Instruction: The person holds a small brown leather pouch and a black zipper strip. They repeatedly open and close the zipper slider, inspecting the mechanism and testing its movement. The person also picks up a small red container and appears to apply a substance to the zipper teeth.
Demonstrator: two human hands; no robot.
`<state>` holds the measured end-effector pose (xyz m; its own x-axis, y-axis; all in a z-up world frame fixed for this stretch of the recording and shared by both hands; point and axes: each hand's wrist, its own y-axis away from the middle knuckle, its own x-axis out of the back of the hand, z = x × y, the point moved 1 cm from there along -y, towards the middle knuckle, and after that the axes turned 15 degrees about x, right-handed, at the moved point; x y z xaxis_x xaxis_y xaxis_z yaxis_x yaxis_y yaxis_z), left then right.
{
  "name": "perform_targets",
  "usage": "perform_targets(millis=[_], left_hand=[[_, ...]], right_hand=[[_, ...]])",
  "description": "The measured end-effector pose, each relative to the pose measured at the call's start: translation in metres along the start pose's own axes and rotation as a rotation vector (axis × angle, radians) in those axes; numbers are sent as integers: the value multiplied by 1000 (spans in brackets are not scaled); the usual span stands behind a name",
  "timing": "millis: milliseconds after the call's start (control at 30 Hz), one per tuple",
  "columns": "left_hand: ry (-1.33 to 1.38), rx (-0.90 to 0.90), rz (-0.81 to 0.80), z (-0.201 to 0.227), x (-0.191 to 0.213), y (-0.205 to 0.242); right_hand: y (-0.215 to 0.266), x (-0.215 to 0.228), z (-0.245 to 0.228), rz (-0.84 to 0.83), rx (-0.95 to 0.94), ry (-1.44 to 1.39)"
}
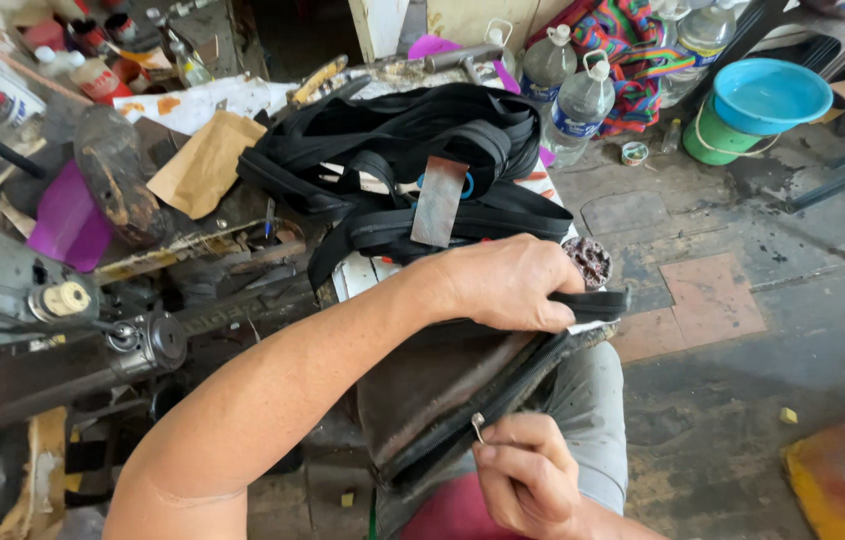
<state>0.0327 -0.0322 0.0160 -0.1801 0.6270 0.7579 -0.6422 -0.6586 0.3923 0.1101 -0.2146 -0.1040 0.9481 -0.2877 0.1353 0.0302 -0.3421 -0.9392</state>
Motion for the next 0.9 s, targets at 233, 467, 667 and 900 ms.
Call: perform_targets(millis=[233, 467, 667, 900], left_hand=[[7, 126, 142, -15, 61, 43], [768, 285, 312, -34, 100, 122], [911, 209, 375, -52, 102, 170], [955, 104, 368, -68, 86, 187]], right_hand=[[-64, -23, 21, -80, 21, -45], [-95, -67, 66, -97, 46, -60], [-99, -95, 93, -121, -28, -23], [-97, -102, 98, -125, -106, -26]])
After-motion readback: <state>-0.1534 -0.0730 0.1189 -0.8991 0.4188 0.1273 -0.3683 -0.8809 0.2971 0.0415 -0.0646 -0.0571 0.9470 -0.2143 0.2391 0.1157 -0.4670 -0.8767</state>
